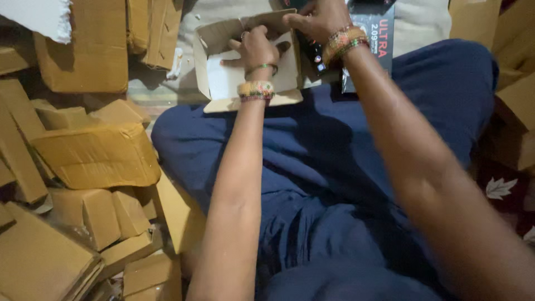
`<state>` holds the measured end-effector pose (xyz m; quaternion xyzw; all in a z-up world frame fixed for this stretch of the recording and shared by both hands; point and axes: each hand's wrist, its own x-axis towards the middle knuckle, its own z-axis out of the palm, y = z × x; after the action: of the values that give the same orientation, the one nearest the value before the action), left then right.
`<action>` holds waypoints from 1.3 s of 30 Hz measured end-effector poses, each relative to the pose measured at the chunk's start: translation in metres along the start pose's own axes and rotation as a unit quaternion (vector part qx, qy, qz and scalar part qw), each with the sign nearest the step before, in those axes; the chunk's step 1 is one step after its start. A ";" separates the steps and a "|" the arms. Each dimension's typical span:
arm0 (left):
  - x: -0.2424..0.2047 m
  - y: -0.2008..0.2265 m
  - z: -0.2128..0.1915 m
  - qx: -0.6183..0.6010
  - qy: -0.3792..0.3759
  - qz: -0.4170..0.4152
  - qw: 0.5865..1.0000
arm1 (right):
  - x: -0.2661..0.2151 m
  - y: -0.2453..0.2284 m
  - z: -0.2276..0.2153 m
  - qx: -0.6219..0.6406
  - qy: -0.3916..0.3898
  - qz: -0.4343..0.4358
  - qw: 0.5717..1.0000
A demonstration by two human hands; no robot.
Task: The person sits on the floor and packs a small electronic device into a cardboard box. They place a piece of white foam inside, fold the box flaps, and seal the box with clear packing tape.
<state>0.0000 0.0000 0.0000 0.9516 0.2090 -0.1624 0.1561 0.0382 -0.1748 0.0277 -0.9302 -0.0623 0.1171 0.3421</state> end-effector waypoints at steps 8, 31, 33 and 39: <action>-0.010 -0.013 0.052 -0.106 0.208 -0.017 0.972 | 0.027 0.000 0.027 -0.089 -0.001 -0.181 0.980; -0.079 -0.006 -0.034 -0.053 0.055 0.090 0.993 | -0.074 -0.012 0.014 0.097 0.175 -0.179 0.963; -0.074 -0.004 -0.034 -0.036 0.004 0.075 0.997 | -0.075 -0.009 0.018 0.122 0.165 -0.162 0.965; -0.064 0.001 -0.013 -0.026 0.040 0.061 0.997 | -0.078 -0.007 0.019 0.049 0.207 -0.227 0.951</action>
<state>-0.0517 -0.0183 0.0355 0.9641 0.1605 -0.1089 0.1815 -0.0420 -0.1729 0.0321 -0.8776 -0.1937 -0.1554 0.4100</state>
